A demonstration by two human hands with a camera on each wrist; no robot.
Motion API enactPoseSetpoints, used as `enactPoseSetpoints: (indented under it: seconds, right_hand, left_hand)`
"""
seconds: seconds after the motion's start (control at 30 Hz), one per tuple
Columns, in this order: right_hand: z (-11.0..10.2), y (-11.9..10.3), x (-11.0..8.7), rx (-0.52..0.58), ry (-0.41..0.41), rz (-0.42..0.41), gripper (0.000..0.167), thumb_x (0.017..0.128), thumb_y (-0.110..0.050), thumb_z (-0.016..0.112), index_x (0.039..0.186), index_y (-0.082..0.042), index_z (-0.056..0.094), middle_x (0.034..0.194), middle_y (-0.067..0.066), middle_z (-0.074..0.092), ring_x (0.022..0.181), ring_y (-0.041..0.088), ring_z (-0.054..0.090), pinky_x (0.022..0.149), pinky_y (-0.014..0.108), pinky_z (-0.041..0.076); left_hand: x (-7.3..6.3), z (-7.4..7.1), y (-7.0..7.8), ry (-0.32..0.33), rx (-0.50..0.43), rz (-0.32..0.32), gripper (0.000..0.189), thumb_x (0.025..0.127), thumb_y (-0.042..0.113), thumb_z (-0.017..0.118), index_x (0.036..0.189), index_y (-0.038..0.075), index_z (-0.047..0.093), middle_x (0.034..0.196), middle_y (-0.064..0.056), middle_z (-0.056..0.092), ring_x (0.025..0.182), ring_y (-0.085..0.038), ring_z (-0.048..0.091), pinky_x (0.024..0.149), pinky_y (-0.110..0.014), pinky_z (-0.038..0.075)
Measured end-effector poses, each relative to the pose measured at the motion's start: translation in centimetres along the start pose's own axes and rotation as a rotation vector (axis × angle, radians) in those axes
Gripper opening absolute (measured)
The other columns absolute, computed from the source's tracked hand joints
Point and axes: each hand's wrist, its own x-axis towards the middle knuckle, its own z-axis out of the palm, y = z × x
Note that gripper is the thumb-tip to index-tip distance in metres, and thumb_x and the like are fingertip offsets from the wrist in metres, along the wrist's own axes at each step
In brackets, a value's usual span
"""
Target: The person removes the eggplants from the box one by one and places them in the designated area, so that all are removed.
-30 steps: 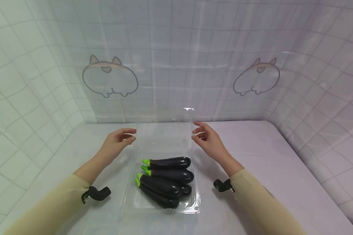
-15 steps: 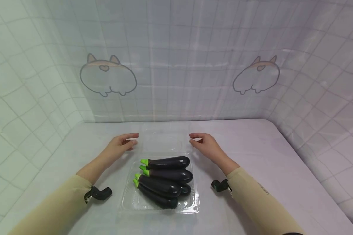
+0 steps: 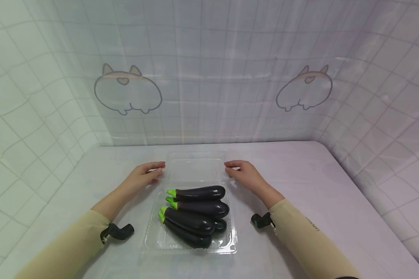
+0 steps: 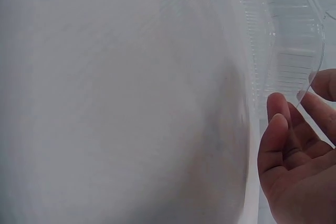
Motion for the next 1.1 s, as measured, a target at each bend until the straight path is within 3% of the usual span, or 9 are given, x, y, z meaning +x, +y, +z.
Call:
enactPoseSetpoints:
  seconds: [0.33,0.6,1.1]
  right_hand:
    - [-0.1,0.3,0.0,0.003,-0.028,-0.012,0.044,0.1,-0.028,0.059,0.136,-0.003,0.058,0.123,0.012,0.064,0.099,0.02,0.065,0.078,0.035,0.053]
    - [0.2,0.2,0.0,0.046,-0.058,0.013,0.046,0.099,-0.032,0.062,0.137,-0.006,0.058,0.115,0.012,0.066,0.097,0.022,0.064,0.078,0.037,0.053]
    - [0.0,0.1,-0.1,0.04,-0.061,-0.014,0.047,0.099,-0.032,0.061,0.137,-0.005,0.057,0.109,0.012,0.067,0.094,0.025,0.065,0.076,0.039,0.053]
  left_hand:
    - [-2.1,-0.6,0.1,0.001,-0.004,-0.016,0.048,0.1,0.024,0.06,0.143,0.006,0.048,0.134,-0.017,0.054,0.111,-0.028,0.059,0.084,-0.035,0.052]
    - [-5.4,-0.8,0.2,0.005,-0.024,-0.063,0.051,0.1,0.031,0.061,0.144,0.011,0.045,0.13,-0.016,0.055,0.108,-0.027,0.062,0.082,-0.036,0.053]
    - [-10.9,0.2,0.6,-0.011,-0.088,-0.087,0.054,0.097,0.035,0.064,0.143,0.014,0.046,0.124,-0.015,0.058,0.105,-0.027,0.064,0.083,-0.037,0.053]
